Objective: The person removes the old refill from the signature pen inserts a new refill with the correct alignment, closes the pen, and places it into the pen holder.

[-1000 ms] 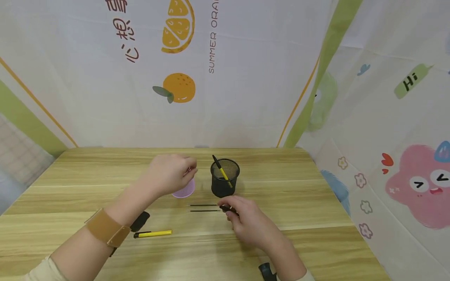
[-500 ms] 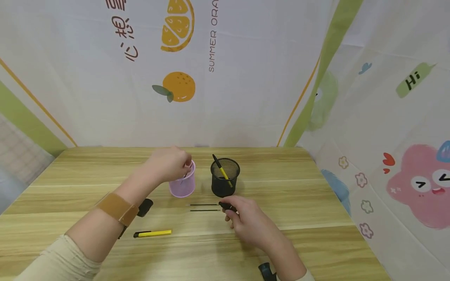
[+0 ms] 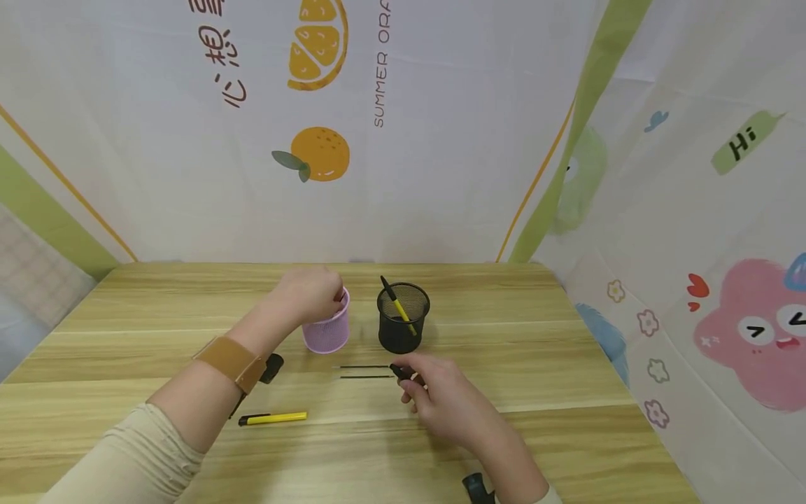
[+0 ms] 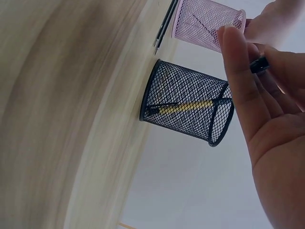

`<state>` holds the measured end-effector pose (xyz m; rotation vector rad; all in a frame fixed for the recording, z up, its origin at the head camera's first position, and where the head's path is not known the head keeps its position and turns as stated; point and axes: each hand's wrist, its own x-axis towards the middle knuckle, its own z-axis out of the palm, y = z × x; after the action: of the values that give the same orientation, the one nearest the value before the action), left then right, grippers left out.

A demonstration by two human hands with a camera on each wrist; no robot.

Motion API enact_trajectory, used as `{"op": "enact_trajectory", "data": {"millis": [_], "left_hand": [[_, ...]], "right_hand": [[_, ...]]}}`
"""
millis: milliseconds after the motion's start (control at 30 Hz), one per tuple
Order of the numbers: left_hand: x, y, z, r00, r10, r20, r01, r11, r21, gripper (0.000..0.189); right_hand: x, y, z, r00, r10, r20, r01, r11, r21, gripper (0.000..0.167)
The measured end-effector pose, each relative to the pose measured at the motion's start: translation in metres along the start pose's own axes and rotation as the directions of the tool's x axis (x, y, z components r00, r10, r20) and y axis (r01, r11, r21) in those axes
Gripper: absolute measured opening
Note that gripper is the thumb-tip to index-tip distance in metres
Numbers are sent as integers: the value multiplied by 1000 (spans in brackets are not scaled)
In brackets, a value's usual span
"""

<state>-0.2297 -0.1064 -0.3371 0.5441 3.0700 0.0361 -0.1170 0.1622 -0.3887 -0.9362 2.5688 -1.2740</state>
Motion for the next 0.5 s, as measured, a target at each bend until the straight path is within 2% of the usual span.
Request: {"op": "enact_trajectory", "data": {"millis": [167, 367, 500], "left_hand": [[0, 0, 2, 1000, 12, -9, -12, 1000, -6, 20], [-3, -5, -7, 999, -14, -34, 11, 995, -98, 21], [-8, -5, -22, 988, 6, -151, -25, 992, -125, 23]], "right_hand": [[-1, 2, -1, 1000, -12, -2, 12, 1000, -9, 31], [-1, 0, -2, 1000, 10, 14, -10, 1000, 1, 29], [-1, -2, -2, 999, 24, 22, -24, 1000, 7, 30]]}}
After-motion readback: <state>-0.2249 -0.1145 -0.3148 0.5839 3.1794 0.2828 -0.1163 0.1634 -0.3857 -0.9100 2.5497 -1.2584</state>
